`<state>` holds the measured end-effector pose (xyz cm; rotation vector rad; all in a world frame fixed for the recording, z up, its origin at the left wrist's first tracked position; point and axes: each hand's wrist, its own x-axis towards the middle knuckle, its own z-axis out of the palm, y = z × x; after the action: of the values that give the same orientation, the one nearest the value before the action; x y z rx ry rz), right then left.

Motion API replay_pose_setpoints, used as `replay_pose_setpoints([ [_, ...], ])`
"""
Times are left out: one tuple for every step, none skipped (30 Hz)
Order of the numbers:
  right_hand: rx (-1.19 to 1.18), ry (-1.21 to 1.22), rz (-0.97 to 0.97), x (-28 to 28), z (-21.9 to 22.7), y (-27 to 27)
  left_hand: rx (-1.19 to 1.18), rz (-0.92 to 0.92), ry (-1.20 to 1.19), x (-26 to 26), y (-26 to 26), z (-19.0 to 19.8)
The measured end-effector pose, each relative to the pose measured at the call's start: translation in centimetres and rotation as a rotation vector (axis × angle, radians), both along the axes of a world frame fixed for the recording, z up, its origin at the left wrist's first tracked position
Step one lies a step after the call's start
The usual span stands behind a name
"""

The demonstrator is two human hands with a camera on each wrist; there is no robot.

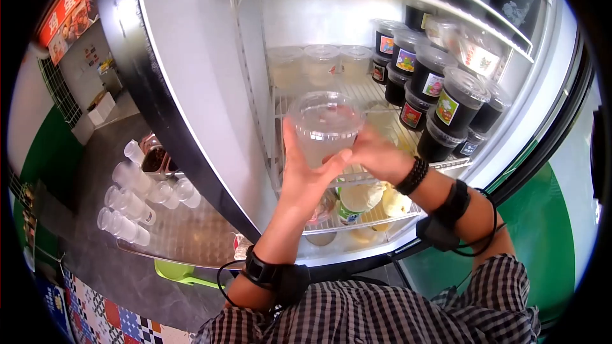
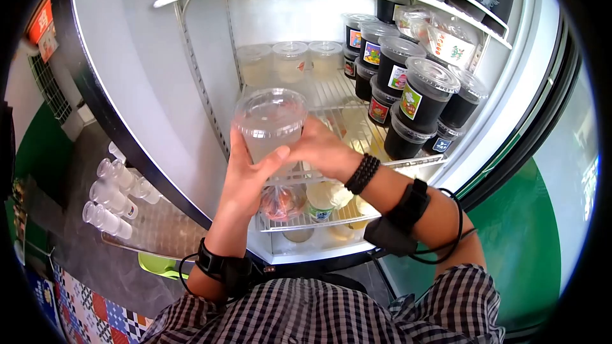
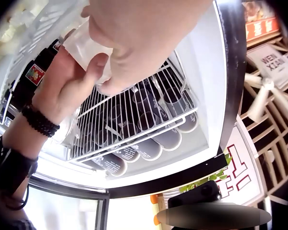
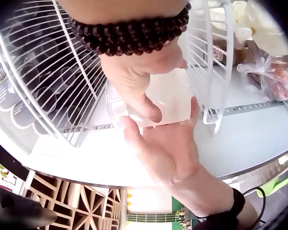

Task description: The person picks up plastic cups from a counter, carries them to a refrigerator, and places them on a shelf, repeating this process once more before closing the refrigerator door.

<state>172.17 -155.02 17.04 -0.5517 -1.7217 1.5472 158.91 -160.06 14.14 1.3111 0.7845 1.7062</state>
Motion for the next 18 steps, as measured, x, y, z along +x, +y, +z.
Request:
replay_pose_setpoints([
  [-0.010,-0.023,-0.022,-0.3,0.1,0.6,0.016,0.028,0.004,-0.2,0.0,0.0],
  [-0.018,-0.046,-0.043,-0.7,0.2,1.4,0.026,0.066,0.105,-0.7,-0.7,0.1],
  [0.037,-0.016,-0.057,-1.1,0.3,2.4,0.037,0.106,0.205,-1.4,-2.2,0.5],
  [0.030,-0.011,-0.048,-1.5,0.2,3.8,0.046,0.146,0.305,-2.4,-3.6,0.7],
  [0.023,-0.006,-0.040,-2.1,0.1,5.2,0.193,-0.038,0.351,-4.0,-4.8,0.5],
  [0.015,0.002,-0.033,-2.5,0.4,6.3,0.172,-0.299,0.384,-5.9,-5.8,0.7],
  [0.029,0.033,-0.036,-3.0,0.7,7.2,0.144,-0.561,0.410,-7.4,-6.9,1.0],
  [0.041,0.034,-0.063,-3.6,0.5,8.4,0.147,-0.649,0.405,-8.2,-8.4,1.1],
  [0.055,0.040,-0.091,-4.1,-0.3,10.1,0.194,-0.724,0.328,-8.8,-9.7,0.6],
  [0.069,0.045,-0.121,-4.7,-1.1,11.6,0.352,-0.763,0.339,-9.6,-10.2,-0.6],
  [0.062,0.026,-0.152,-5.3,-1.7,12.8,0.363,-0.721,0.336,-10.2,-11.5,-0.2],
  [0.096,-0.022,-0.263,-5.9,-2.3,13.6,0.372,-0.695,0.292,-10.8,-12.3,-0.7],
  [0.130,-0.071,-0.372,-6.6,-3.2,14.6,0.340,-0.610,0.277,-11.4,-13.5,-1.2],
  [0.166,-0.119,-0.480,-7.3,-4.0,15.5,0.310,-0.524,0.263,-12.0,-14.7,-1.7],
  [0.126,-0.103,-0.491,-8.0,-5.3,17.2,0.308,-0.442,0.288,-12.7,-15.4,-2.2],
  [0.128,-0.082,-0.468,-8.5,-5.5,17.2,0.305,-0.362,0.313,-13.3,-16.1,-2.7],
  [0.132,-0.059,-0.445,-8.9,-5.8,17.2,0.304,-0.281,0.339,-13.9,-16.7,-3.1],
  [0.134,-0.038,-0.423,-9.4,-6.1,17.5,0.261,-0.217,0.310,-14.2,-17.4,-3.5],
])
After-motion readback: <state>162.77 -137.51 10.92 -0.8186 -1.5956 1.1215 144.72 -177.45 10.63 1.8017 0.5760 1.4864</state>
